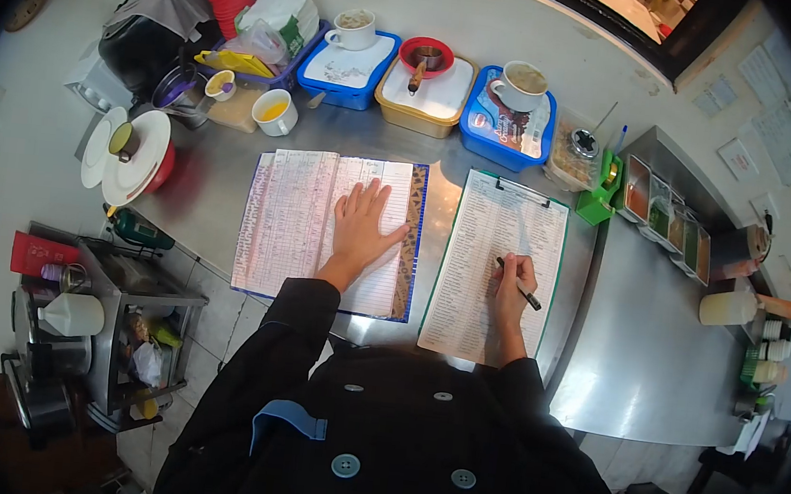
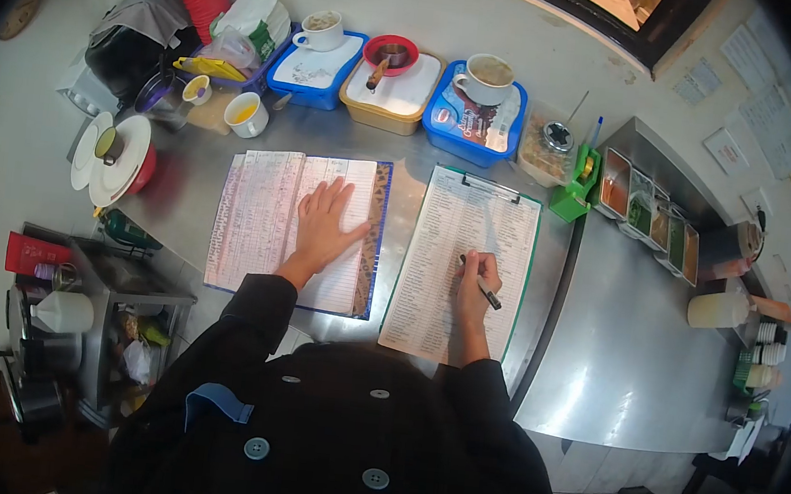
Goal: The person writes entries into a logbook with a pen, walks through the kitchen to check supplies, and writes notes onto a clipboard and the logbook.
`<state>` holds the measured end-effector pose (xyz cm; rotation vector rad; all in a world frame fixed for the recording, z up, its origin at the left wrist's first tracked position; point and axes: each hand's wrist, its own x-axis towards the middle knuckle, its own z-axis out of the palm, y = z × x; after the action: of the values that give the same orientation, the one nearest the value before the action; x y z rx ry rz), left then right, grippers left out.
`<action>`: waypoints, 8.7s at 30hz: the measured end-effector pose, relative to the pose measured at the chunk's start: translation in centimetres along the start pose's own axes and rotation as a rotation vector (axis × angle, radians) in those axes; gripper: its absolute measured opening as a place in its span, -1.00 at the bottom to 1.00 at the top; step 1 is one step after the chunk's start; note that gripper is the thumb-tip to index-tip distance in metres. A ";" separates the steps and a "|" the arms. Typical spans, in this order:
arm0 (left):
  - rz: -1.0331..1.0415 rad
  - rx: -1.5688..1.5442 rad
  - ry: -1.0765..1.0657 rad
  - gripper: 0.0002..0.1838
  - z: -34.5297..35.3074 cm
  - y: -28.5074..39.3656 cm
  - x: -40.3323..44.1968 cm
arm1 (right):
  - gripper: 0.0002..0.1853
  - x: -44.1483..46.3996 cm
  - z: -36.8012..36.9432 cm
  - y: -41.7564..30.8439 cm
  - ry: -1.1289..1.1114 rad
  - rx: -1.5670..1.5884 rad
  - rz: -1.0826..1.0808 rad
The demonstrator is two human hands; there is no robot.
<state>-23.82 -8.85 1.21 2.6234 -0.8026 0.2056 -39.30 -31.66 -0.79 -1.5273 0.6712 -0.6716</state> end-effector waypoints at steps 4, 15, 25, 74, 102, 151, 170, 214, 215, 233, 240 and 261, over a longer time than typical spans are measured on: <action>-0.036 0.015 -0.012 -0.31 1.7 -0.4 -0.7 | -0.74 0.1 -0.1 -0.1 0.010 0.019 -0.019; 0.184 -0.074 -0.296 -0.41 -1.8 1.2 -13.7 | -0.74 0.0 -0.5 -0.1 0.029 0.003 -0.022; 0.174 -0.201 -0.135 -0.70 -2.7 -1.8 -6.2 | -0.74 0.1 -0.4 0.4 0.008 -0.027 -0.071; 0.020 -0.173 -0.472 -0.43 -2.7 -4.3 -3.8 | -0.77 0.1 -0.4 0.0 0.013 -0.028 -0.052; -0.040 -0.117 -0.342 -0.37 -4.5 2.4 -8.8 | -0.78 -0.1 -0.5 -0.6 0.006 -0.023 -0.033; -0.066 -0.017 -0.422 -0.44 -5.3 2.2 -4.8 | -0.80 0.0 -0.7 -0.4 -0.017 0.082 0.063; -0.063 -0.027 0.102 -0.44 2.1 -2.3 2.4 | -0.64 6.7 -2.5 -0.3 0.163 0.221 0.119; 0.039 -0.238 -0.121 -0.40 -1.1 0.1 -6.0 | -0.69 -5.8 9.3 -6.8 -0.862 -0.415 -0.926; 0.083 -0.155 -0.104 -0.36 -0.8 0.0 -6.4 | -0.69 -6.1 9.5 -6.0 -0.862 -0.417 -0.923; 0.051 0.000 -0.092 -0.08 -0.8 0.7 -6.0 | -0.73 -6.7 8.8 -2.5 -0.659 -0.435 -0.916; 0.037 -0.025 -0.086 -0.09 -1.1 1.1 -5.9 | -0.70 -6.3 8.6 -2.4 -0.629 -0.362 -0.835; 0.249 -0.095 -0.121 -0.39 -0.6 0.7 -5.7 | -0.86 -5.1 12.5 -6.0 -0.598 -0.385 -0.964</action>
<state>-28.94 -6.27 0.55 2.4612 -1.1524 0.0734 -33.12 -19.34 4.43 -2.2786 -0.4736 -0.7375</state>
